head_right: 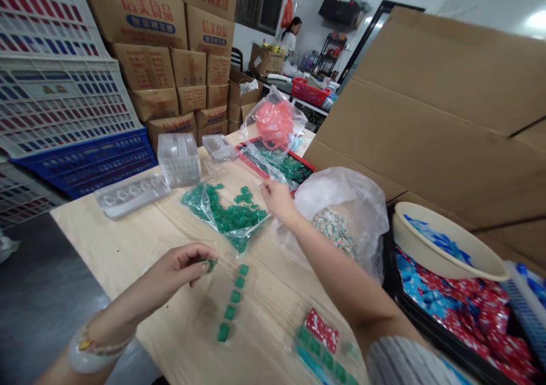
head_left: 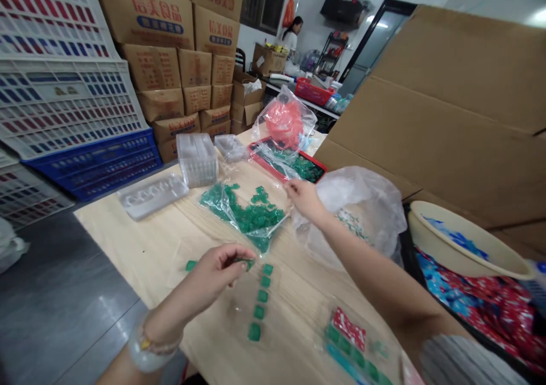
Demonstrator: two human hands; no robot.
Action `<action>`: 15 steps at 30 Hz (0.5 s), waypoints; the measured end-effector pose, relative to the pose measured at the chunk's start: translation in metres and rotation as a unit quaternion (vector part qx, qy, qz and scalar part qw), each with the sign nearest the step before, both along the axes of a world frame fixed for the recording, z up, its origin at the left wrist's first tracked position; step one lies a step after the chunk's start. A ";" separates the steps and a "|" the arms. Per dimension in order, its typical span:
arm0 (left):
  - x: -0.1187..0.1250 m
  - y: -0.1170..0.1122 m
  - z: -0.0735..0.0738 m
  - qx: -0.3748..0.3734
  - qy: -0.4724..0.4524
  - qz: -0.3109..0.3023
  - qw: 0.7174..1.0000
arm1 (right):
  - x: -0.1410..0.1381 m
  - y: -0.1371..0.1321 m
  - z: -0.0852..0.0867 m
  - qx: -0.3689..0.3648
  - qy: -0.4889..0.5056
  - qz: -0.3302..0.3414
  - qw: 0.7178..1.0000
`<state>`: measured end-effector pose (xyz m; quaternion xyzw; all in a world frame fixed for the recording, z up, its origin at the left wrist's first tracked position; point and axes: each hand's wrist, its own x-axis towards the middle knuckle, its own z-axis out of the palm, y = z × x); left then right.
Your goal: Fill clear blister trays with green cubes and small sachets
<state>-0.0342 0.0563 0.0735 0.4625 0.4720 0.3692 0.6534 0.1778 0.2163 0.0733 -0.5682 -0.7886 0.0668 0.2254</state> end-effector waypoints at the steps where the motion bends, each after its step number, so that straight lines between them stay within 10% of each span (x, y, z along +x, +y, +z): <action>1: -0.001 0.004 -0.003 0.003 0.009 0.022 1.000 | 0.012 0.018 0.006 0.016 -0.024 -0.041 0.999; 8: -0.002 0.014 -0.027 -0.088 -0.063 0.189 0.976 | 0.067 0.121 0.016 0.004 -0.202 -0.216 0.955; 15: 0.002 0.012 -0.040 -0.133 -0.139 0.223 0.956 | 0.084 0.142 -0.001 -0.025 -0.262 -0.241 0.934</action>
